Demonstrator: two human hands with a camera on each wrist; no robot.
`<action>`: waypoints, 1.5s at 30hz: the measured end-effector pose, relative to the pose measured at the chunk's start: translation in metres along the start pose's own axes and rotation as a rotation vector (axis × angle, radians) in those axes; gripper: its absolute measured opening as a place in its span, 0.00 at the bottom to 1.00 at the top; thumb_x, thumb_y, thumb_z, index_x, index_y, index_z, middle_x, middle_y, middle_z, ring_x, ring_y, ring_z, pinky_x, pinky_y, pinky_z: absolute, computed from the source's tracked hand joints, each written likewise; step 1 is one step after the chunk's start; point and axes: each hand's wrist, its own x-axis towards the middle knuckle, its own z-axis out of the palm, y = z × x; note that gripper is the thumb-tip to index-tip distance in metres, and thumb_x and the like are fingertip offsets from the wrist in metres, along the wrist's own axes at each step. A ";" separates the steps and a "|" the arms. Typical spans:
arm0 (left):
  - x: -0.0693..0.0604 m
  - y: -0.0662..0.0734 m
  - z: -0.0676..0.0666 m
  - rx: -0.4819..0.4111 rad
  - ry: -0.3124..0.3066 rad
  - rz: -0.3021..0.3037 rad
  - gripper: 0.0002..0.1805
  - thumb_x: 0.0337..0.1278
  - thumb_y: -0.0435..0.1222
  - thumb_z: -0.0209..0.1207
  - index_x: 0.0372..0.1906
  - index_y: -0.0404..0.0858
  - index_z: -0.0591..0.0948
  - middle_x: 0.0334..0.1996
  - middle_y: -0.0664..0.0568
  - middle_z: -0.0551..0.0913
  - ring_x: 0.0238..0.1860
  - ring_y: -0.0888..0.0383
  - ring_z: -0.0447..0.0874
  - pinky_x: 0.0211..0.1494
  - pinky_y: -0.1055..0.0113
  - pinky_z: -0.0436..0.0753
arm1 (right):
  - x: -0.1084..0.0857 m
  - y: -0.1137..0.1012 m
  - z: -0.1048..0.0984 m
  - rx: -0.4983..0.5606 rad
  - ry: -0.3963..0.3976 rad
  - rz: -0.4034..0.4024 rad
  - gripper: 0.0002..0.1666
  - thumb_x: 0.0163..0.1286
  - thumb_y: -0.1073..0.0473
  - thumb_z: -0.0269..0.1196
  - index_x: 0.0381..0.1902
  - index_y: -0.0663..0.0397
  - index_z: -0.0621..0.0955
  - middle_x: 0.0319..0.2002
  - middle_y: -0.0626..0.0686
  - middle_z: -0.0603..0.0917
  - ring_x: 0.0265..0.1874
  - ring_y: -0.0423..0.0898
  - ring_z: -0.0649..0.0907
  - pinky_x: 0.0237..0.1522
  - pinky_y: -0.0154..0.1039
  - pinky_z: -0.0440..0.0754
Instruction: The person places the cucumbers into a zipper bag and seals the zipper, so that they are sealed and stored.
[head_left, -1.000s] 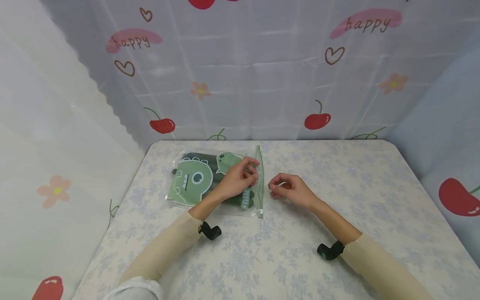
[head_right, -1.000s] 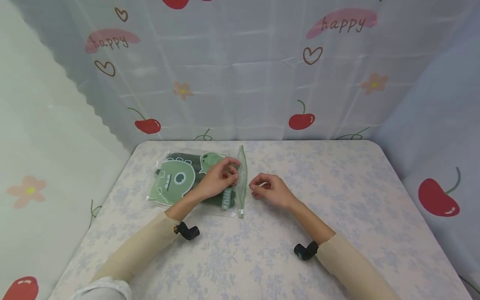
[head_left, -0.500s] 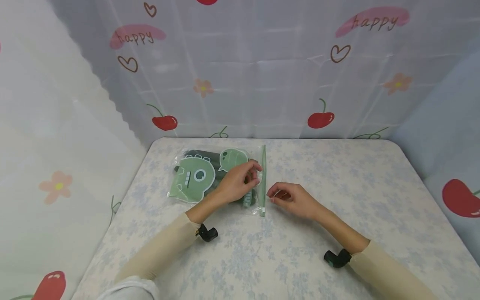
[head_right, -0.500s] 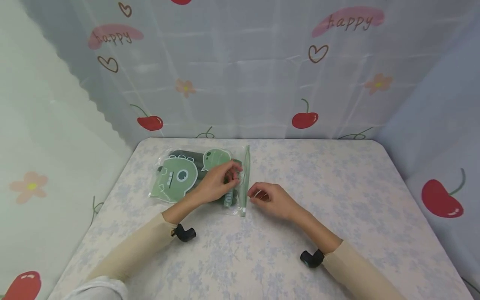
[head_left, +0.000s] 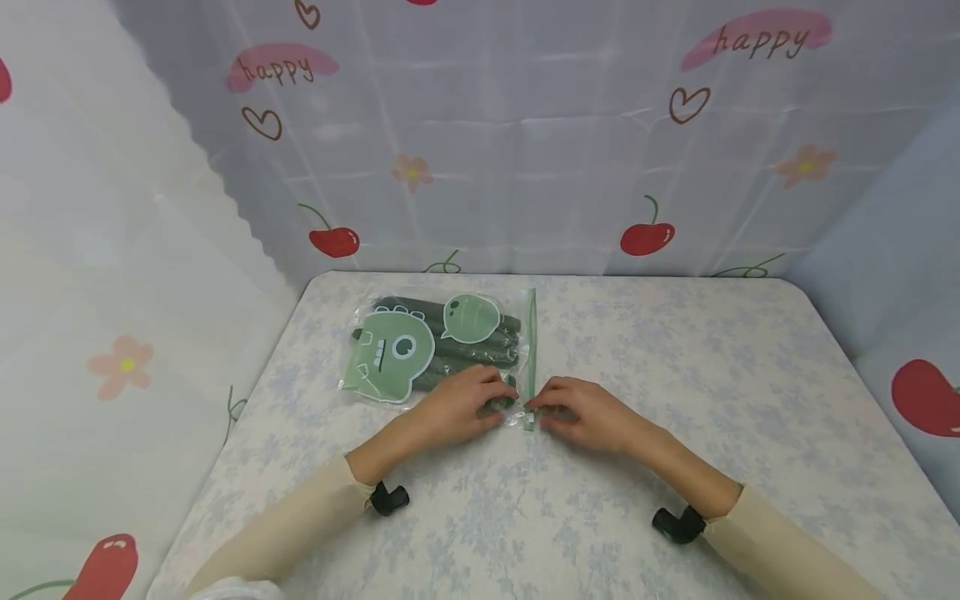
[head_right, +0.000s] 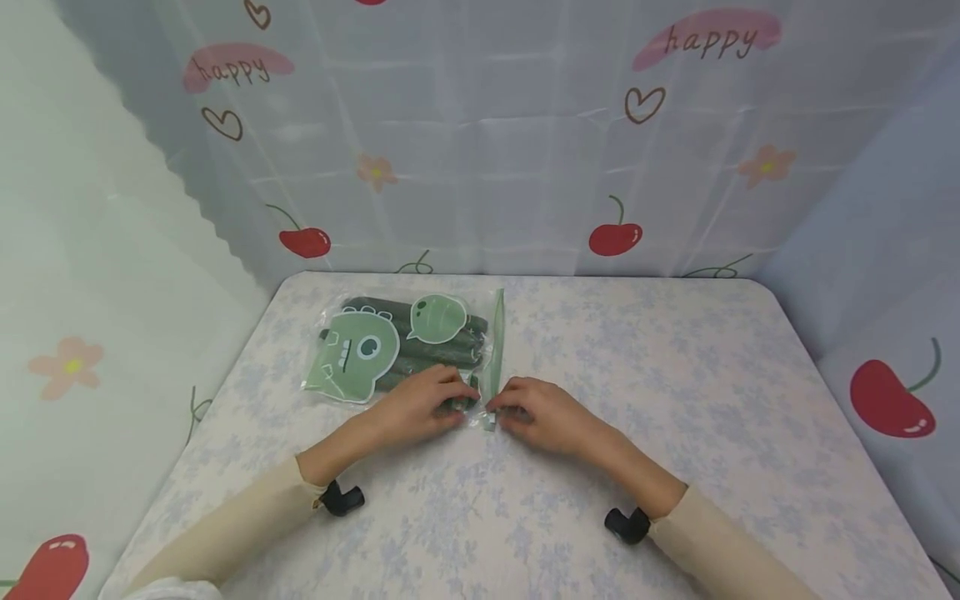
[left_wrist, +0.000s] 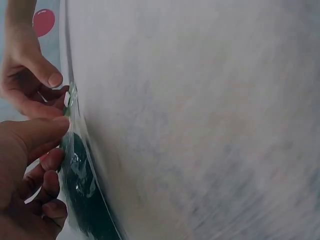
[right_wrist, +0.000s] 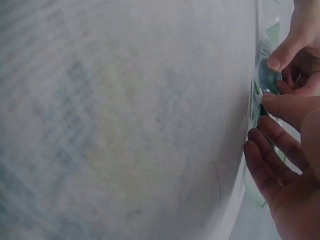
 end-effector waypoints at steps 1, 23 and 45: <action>-0.001 0.000 0.001 0.013 -0.007 -0.003 0.20 0.71 0.44 0.70 0.64 0.52 0.86 0.50 0.59 0.82 0.49 0.60 0.78 0.48 0.63 0.82 | 0.001 -0.001 0.000 -0.024 -0.013 0.004 0.15 0.74 0.57 0.72 0.57 0.42 0.90 0.50 0.41 0.87 0.46 0.37 0.85 0.48 0.39 0.86; -0.003 0.000 0.009 -0.035 -0.008 -0.003 0.11 0.66 0.47 0.74 0.51 0.56 0.90 0.47 0.63 0.82 0.43 0.65 0.79 0.43 0.66 0.82 | 0.030 -0.001 -0.004 -0.100 -0.184 -0.015 0.07 0.71 0.61 0.72 0.43 0.42 0.87 0.42 0.43 0.87 0.42 0.39 0.84 0.47 0.36 0.84; 0.013 0.008 0.015 0.120 0.140 0.009 0.08 0.64 0.45 0.73 0.34 0.56 0.83 0.31 0.67 0.80 0.33 0.67 0.76 0.37 0.69 0.77 | 0.032 0.016 -0.004 0.347 -0.078 0.023 0.08 0.71 0.64 0.72 0.46 0.48 0.87 0.42 0.46 0.90 0.40 0.39 0.88 0.46 0.36 0.89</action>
